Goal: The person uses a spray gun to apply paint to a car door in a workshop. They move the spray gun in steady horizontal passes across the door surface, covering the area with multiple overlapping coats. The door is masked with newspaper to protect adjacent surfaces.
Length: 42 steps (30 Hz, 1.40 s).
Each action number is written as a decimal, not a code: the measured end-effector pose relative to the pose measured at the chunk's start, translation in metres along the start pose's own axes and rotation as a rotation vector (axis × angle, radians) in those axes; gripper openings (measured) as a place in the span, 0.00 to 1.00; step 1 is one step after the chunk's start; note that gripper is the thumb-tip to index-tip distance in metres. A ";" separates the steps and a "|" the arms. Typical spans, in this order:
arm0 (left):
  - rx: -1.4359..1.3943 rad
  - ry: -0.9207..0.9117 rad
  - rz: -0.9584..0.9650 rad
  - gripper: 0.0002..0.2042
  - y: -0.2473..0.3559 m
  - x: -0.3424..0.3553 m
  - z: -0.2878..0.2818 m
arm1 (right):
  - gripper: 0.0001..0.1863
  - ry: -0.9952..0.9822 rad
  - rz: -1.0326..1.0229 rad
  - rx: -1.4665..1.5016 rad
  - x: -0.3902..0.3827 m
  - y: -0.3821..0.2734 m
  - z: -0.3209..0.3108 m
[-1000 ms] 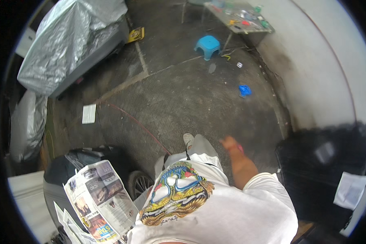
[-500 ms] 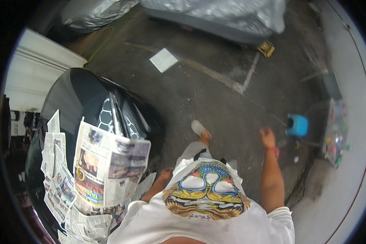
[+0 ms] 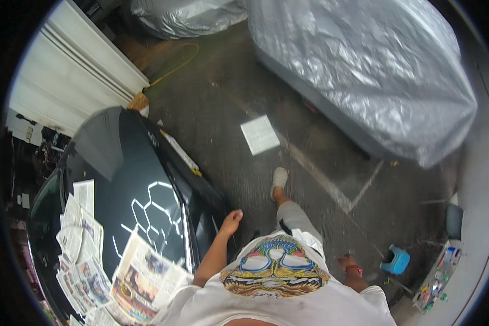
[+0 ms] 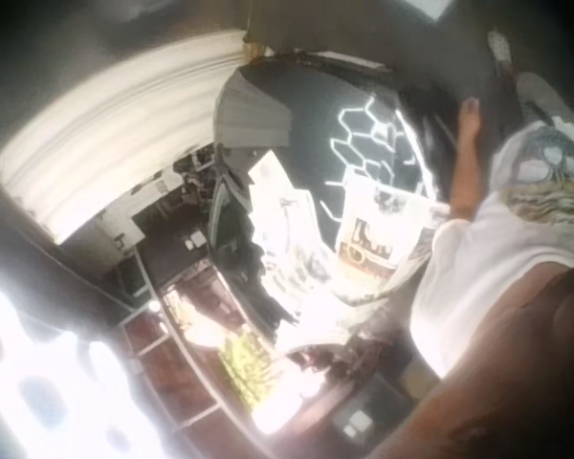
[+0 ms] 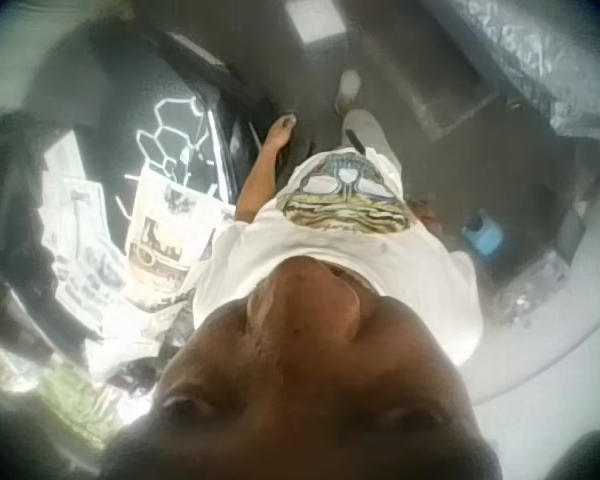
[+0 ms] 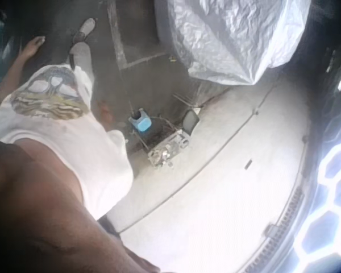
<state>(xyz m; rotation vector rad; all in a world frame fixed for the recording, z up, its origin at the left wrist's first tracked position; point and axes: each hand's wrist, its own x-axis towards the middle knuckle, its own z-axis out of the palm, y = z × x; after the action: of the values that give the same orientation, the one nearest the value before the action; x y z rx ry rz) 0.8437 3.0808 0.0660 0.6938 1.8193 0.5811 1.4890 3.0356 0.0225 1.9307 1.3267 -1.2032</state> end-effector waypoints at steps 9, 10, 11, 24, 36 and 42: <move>0.074 0.120 -0.409 0.20 -0.013 0.111 -0.135 | 0.37 0.270 -0.262 0.010 0.212 -0.479 -0.300; 0.060 0.176 -0.399 0.20 0.017 0.129 -0.145 | 0.37 0.338 -0.282 0.049 0.196 -0.569 -0.350; 0.044 0.168 -0.354 0.21 0.043 0.155 -0.125 | 0.38 0.433 -0.404 0.029 0.221 -0.589 -0.396; 0.386 0.014 -0.240 0.25 0.177 0.495 -0.337 | 0.31 0.180 -1.003 -0.232 0.242 -1.179 -0.510; -0.057 0.303 -0.395 0.24 0.511 0.829 -0.651 | 0.32 0.228 -0.689 0.300 0.388 -1.338 -0.641; -0.057 0.362 -0.465 0.15 0.593 0.968 -0.647 | 0.34 0.156 -0.711 0.195 0.494 -1.498 -0.757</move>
<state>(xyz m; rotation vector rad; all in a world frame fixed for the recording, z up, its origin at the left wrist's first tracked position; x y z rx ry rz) 0.0761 4.1376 0.0389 0.1122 2.1977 0.4605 0.4748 4.4604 0.0681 1.7503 2.1602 -1.5665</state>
